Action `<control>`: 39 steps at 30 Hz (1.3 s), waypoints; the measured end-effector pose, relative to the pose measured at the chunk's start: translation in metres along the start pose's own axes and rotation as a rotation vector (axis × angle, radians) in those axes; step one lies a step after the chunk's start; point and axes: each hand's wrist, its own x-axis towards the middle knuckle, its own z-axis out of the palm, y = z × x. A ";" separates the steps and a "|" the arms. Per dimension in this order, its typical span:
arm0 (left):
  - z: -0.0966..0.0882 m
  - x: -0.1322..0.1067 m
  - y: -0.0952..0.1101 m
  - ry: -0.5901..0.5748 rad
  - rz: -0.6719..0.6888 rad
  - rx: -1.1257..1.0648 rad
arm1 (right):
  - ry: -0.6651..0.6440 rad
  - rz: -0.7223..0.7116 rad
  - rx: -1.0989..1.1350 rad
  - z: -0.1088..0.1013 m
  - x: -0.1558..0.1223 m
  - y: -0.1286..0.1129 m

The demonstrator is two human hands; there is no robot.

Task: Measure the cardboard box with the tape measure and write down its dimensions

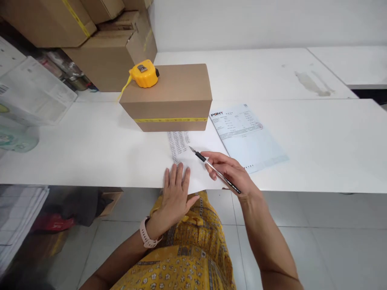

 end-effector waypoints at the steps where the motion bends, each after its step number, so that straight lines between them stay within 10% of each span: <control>1: -0.001 0.001 0.003 0.000 -0.007 -0.010 | 0.003 -0.008 0.098 0.002 -0.003 0.000; 12: 0.000 -0.004 -0.022 0.010 0.072 -0.057 | -0.026 -0.122 0.185 0.013 0.005 -0.010; 22: 0.007 -0.005 -0.040 0.088 0.089 -0.084 | 0.073 -0.078 0.156 0.035 0.067 -0.012; 30: 0.004 0.004 -0.050 0.128 0.137 -0.106 | 0.296 -0.085 -0.106 0.042 0.101 0.023; 39: 0.005 0.006 -0.048 0.123 0.111 -0.043 | 0.179 -0.075 -0.095 0.034 0.104 0.035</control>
